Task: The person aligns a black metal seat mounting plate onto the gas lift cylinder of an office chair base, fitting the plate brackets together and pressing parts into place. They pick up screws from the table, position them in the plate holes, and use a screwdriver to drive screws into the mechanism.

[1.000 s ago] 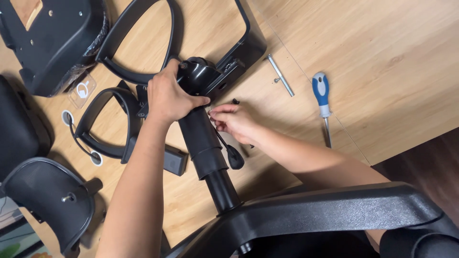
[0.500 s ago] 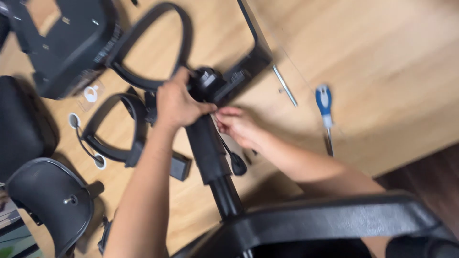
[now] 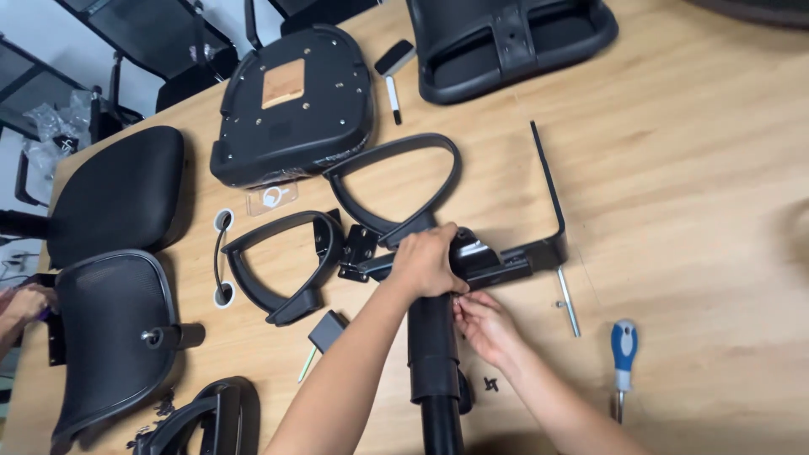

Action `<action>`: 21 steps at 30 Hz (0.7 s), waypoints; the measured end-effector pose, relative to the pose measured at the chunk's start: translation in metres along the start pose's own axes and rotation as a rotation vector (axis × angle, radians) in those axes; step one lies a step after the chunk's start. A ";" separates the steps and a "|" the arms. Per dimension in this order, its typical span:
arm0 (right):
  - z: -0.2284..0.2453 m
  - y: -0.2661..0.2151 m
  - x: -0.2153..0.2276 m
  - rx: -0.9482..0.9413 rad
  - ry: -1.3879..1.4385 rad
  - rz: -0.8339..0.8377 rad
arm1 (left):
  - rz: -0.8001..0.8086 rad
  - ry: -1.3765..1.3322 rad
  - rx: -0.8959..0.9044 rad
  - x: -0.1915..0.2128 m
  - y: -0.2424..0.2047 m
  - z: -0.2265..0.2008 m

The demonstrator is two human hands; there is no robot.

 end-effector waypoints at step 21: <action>0.000 0.002 0.004 -0.025 0.046 -0.033 | 0.082 0.014 0.005 -0.001 0.002 -0.003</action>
Point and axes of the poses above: each hand's wrist, its own y-axis towards the middle knuckle, its own x-axis out of the back of the hand, z = x × y, the point moved 3 cm from there along y, towards the middle knuckle, and after that the axes turned 7 degrees about -z, right-handed, at the moved point
